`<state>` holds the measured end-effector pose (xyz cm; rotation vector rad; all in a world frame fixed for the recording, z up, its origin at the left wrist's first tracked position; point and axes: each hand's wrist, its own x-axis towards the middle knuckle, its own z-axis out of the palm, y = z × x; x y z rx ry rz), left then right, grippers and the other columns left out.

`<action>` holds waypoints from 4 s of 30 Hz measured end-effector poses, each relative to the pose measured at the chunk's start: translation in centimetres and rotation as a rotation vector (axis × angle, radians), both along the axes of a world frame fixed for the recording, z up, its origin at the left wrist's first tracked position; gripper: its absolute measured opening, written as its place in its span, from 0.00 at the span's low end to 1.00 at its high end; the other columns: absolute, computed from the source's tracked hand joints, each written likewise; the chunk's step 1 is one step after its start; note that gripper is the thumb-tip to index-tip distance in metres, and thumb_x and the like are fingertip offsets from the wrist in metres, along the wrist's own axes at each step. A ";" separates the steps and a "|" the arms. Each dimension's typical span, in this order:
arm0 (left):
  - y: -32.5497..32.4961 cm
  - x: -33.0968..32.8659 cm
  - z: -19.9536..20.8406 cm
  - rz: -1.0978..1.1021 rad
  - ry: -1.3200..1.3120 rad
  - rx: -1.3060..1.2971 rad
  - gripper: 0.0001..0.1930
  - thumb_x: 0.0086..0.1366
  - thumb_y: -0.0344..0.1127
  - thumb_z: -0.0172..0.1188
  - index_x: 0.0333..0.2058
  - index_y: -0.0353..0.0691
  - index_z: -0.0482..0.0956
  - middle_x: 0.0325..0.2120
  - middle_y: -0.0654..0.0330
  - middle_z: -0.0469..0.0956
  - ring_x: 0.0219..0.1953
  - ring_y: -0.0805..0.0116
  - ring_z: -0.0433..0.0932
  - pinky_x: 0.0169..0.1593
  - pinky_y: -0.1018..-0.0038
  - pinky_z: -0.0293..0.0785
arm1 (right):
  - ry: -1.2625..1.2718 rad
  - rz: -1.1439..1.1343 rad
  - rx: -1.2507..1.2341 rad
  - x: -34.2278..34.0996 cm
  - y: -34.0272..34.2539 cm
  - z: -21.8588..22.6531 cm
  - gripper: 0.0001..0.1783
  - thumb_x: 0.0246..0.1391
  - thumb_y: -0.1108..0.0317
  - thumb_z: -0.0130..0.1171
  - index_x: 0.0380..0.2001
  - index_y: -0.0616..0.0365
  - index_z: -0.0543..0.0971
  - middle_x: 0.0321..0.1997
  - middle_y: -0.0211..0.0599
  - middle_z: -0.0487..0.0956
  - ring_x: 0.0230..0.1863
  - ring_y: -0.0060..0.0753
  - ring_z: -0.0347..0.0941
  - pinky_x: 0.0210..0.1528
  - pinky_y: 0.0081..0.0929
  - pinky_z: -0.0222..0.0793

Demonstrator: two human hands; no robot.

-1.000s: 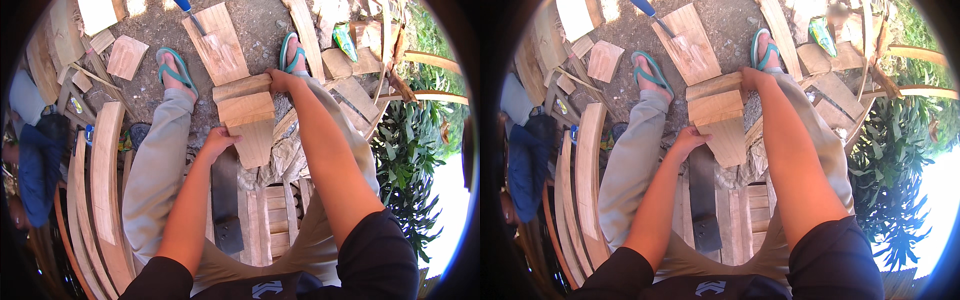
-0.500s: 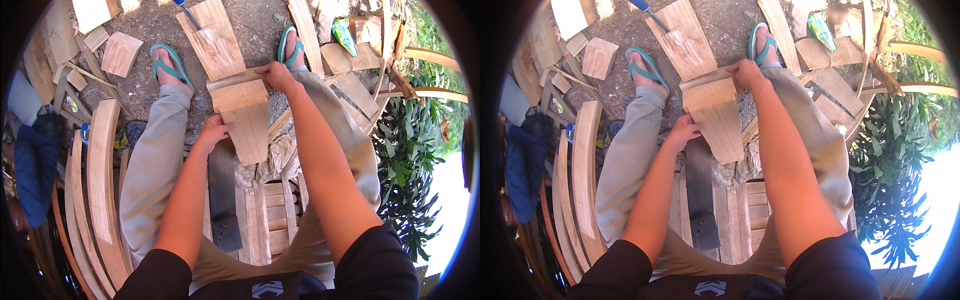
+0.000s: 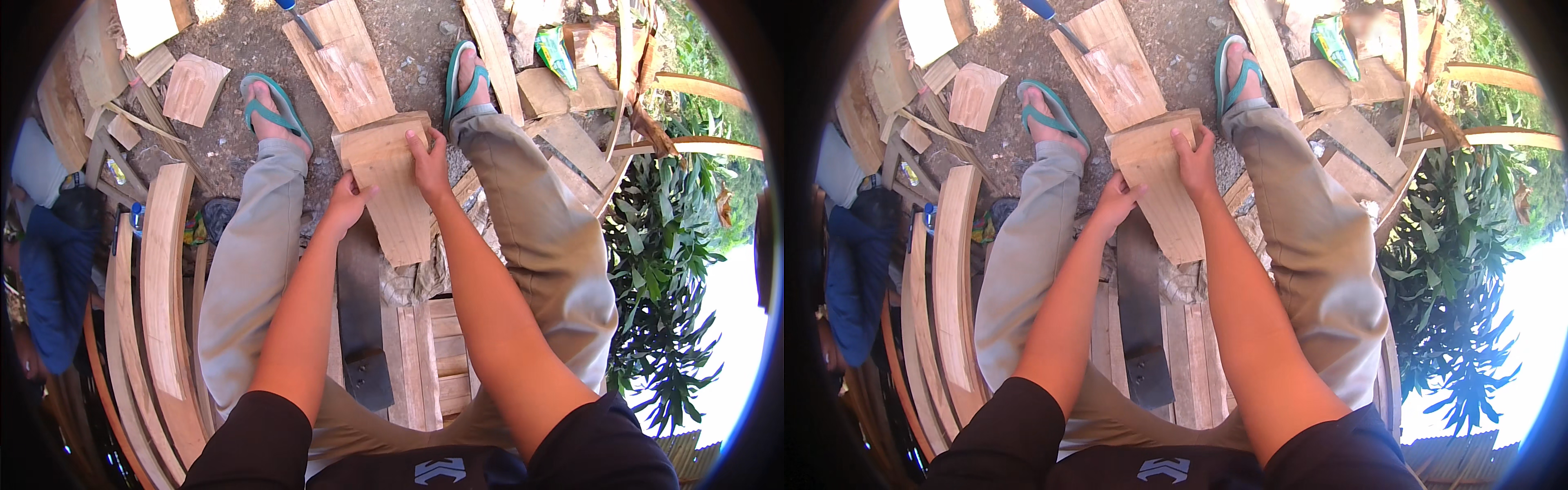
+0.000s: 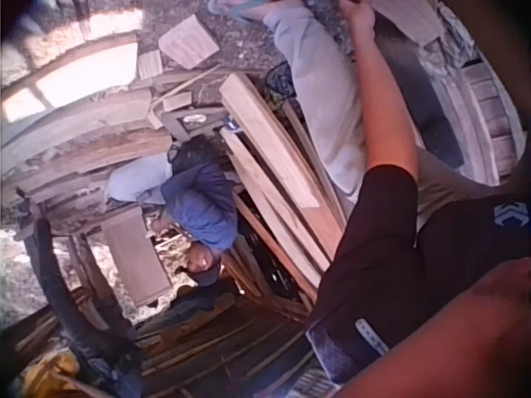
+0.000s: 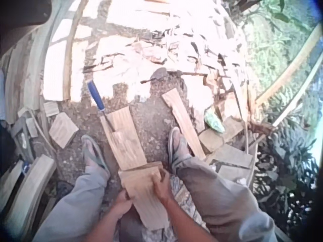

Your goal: The person assembles and chisels pieces of wood, using a hand chisel to carve a notch and fitting wooden blocks together by hand.

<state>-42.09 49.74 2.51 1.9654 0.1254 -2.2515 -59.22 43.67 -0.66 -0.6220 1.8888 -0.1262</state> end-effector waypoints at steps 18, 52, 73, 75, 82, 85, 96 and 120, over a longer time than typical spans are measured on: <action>4.0 -1.2 1.5 -0.146 0.150 0.075 0.24 0.66 0.31 0.63 0.58 0.37 0.66 0.53 0.58 0.76 0.55 0.66 0.75 0.55 0.66 0.75 | 0.275 0.053 -0.080 -0.5 3.4 3.5 0.20 0.61 0.59 0.41 0.53 0.53 0.71 0.33 0.59 0.81 0.38 0.63 0.78 0.42 0.51 0.68; -2.2 -3.2 3.2 0.032 -0.009 -0.139 0.20 0.63 0.22 0.62 0.53 0.32 0.72 0.49 0.56 0.80 0.51 0.68 0.78 0.56 0.71 0.72 | 0.270 -0.109 -0.377 -2.5 -1.3 2.5 0.20 0.58 0.62 0.41 0.44 0.65 0.76 0.40 0.50 0.79 0.43 0.47 0.74 0.50 0.38 0.68; -8.2 -0.1 3.6 0.337 -0.127 0.181 0.47 0.60 0.58 0.60 0.70 0.49 0.46 0.64 0.52 0.61 0.65 0.57 0.61 0.63 0.53 0.57 | 0.119 -0.059 -0.210 0.3 -1.8 3.1 0.20 0.60 0.63 0.40 0.48 0.61 0.74 0.41 0.58 0.79 0.44 0.57 0.75 0.49 0.42 0.68; -6.8 0.0 1.4 0.167 -0.307 0.062 0.43 0.64 0.61 0.60 0.69 0.47 0.51 0.64 0.54 0.62 0.62 0.58 0.64 0.63 0.56 0.59 | 0.002 -0.045 -0.171 0.7 -1.2 3.5 0.19 0.60 0.63 0.42 0.47 0.62 0.75 0.40 0.54 0.80 0.43 0.53 0.76 0.49 0.38 0.68; -6.3 0.2 1.6 0.200 -0.399 0.047 0.39 0.63 0.41 0.69 0.66 0.37 0.57 0.60 0.51 0.69 0.60 0.62 0.69 0.62 0.68 0.65 | -0.009 -0.443 0.596 -2.8 -3.2 -2.5 0.23 0.56 0.48 0.51 0.46 0.51 0.77 0.36 0.37 0.77 0.35 0.33 0.73 0.43 0.34 0.70; -5.7 0.7 1.7 0.289 -0.344 0.065 0.40 0.62 0.40 0.70 0.67 0.37 0.57 0.60 0.52 0.69 0.59 0.64 0.70 0.61 0.69 0.66 | 0.080 -0.273 0.896 -3.4 -2.6 -4.4 0.32 0.53 0.39 0.53 0.54 0.49 0.74 0.43 0.41 0.79 0.41 0.38 0.76 0.49 0.43 0.70; -5.2 0.4 4.5 0.393 -0.324 0.038 0.41 0.63 0.35 0.68 0.70 0.38 0.55 0.59 0.57 0.72 0.57 0.69 0.73 0.57 0.71 0.70 | -0.490 -0.806 0.786 -2.3 -4.0 -2.7 0.43 0.54 0.34 0.59 0.64 0.50 0.68 0.66 0.44 0.71 0.67 0.47 0.67 0.65 0.48 0.64; -7.2 0.6 -1.5 0.257 -0.293 0.028 0.37 0.64 0.38 0.66 0.67 0.32 0.60 0.58 0.53 0.74 0.57 0.66 0.74 0.59 0.73 0.67 | -0.376 -0.079 1.096 -2.7 -9.4 -7.8 0.52 0.50 0.28 0.47 0.68 0.57 0.63 0.69 0.55 0.65 0.60 0.72 0.67 0.58 0.74 0.57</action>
